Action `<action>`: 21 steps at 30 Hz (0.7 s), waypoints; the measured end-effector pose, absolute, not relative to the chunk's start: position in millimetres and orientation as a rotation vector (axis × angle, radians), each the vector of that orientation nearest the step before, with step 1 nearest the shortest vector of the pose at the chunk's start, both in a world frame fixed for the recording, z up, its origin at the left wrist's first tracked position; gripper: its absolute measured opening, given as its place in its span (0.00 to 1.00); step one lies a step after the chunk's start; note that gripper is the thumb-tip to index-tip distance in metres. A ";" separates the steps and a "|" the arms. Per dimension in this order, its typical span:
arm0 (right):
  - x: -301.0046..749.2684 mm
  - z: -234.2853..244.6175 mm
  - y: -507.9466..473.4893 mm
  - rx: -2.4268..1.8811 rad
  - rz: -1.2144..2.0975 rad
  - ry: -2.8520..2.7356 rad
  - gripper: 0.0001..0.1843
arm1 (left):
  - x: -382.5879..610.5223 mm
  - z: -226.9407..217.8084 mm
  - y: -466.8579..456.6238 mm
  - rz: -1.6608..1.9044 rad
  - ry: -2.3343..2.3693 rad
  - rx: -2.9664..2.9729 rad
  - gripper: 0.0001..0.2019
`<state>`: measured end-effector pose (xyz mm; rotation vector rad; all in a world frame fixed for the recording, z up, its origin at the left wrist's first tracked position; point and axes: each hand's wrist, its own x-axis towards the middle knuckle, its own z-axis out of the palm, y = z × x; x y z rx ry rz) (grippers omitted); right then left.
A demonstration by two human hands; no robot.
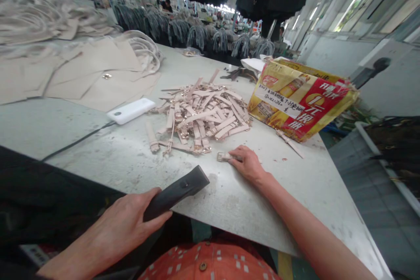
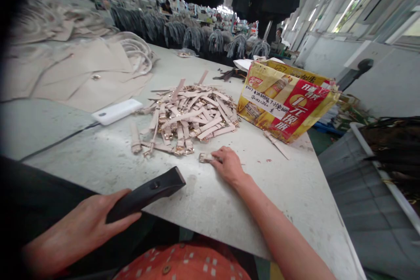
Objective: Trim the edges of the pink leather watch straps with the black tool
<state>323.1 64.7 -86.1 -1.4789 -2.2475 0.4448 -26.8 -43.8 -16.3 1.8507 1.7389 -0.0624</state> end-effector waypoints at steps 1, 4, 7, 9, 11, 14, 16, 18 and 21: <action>322.3 -91.8 51.1 -1.445 0.516 -2.234 0.05 | -25.5 -15.3 -43.2 -0.074 1.733 1.850 0.27; 319.0 -104.9 10.7 -1.308 0.690 -2.155 0.11 | -22.0 -12.0 -41.5 -0.123 1.684 1.872 0.26; 314.7 -108.9 -16.2 -1.248 0.739 -2.110 0.14 | -16.2 -7.2 -40.2 -0.171 1.634 1.951 0.24; 312.4 -107.8 -23.7 -1.245 0.741 -2.126 0.14 | -9.2 -2.6 -39.1 -0.223 1.625 1.993 0.24; 311.1 -104.9 -25.0 -1.267 0.714 -2.171 0.13 | 0.1 2.3 -37.9 -0.297 1.615 2.017 0.23; 313.4 -98.2 -21.5 -1.322 0.648 -2.260 0.10 | 12.7 5.7 -35.7 -0.378 1.572 2.061 0.22; 318.5 -93.2 -18.8 -1.313 0.671 -2.313 0.13 | 17.2 4.2 -33.7 -0.394 1.558 2.080 0.21; 325.1 -89.7 -17.1 -1.280 0.737 -2.327 0.18 | 18.2 1.3 -31.2 -0.381 1.564 2.090 0.20; 332.4 -89.5 -17.1 -1.288 0.813 -2.246 0.23 | 17.2 -0.7 -27.1 -0.360 1.561 2.106 0.19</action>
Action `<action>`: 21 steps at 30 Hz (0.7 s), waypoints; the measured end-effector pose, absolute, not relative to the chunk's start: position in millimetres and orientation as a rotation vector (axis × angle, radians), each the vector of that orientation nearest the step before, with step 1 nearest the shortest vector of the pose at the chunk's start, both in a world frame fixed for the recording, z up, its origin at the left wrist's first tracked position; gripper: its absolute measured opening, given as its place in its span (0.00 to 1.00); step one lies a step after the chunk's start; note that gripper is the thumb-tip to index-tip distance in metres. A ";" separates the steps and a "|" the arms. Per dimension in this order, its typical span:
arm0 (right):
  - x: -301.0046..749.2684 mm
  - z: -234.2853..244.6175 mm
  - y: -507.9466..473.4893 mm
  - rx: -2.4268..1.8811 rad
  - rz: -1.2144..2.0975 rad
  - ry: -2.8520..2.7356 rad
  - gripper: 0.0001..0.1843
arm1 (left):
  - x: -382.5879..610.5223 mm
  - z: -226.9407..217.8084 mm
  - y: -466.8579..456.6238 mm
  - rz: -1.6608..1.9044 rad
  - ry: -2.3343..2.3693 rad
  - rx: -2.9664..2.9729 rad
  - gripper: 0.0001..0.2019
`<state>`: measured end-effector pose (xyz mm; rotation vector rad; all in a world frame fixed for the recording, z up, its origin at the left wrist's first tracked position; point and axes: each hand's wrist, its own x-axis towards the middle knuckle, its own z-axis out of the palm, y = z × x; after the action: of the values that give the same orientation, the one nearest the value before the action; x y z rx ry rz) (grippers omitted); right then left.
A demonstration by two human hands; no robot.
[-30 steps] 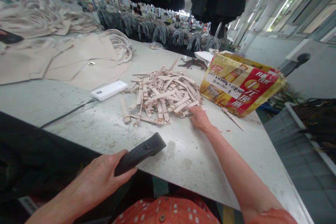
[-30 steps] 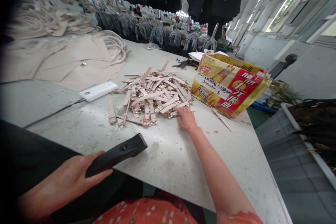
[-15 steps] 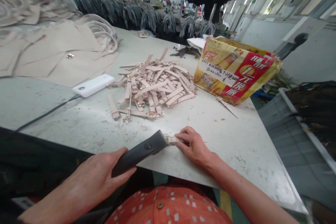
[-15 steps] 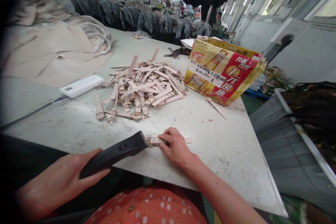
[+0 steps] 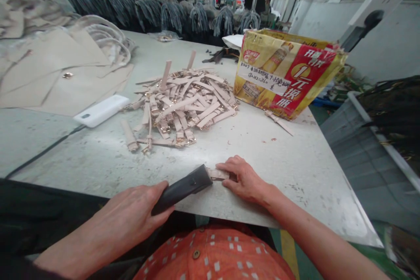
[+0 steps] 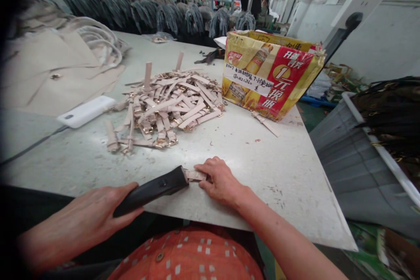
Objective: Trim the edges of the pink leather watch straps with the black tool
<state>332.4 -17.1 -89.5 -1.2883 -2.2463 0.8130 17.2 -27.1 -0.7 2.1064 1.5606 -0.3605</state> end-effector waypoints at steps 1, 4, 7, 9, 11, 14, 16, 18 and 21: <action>333.2 -90.6 -17.7 -1.301 0.830 -2.210 0.23 | 17.0 0.0 -25.9 -0.364 1.559 2.112 0.18; 331.3 -95.6 -20.0 -1.322 0.848 -2.141 0.18 | 18.0 5.2 -23.4 -0.442 1.577 2.139 0.17; 327.5 -99.4 -22.5 -1.325 0.822 -2.114 0.16 | 23.0 12.6 -22.4 -0.565 1.552 2.195 0.19; 326.3 -100.2 -23.4 -1.323 0.809 -2.108 0.16 | 29.7 17.5 -21.6 -0.634 1.512 2.211 0.19; 326.4 -99.8 -23.2 -1.318 0.824 -2.122 0.16 | 38.6 21.5 -20.2 -0.673 1.491 2.219 0.18; 329.0 -97.8 -21.1 -1.331 0.876 -2.113 0.22 | 50.6 23.2 -17.1 -0.628 1.484 2.263 0.15; 332.5 -96.5 -19.5 -1.338 0.939 -2.048 0.38 | 54.5 20.5 -15.0 -0.556 1.479 2.296 0.13; 337.2 -95.8 -18.3 -1.306 1.038 -1.989 0.54 | 55.1 15.6 -12.7 -0.507 1.459 2.328 0.14; 344.0 -95.1 -17.8 -1.244 1.111 -1.973 0.61 | 54.8 8.7 -8.1 -0.465 1.418 2.365 0.15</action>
<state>344.0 -17.8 -95.1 -1.2444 -1.9734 1.1114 54.8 -8.1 8.7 2.3650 1.4176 -0.4654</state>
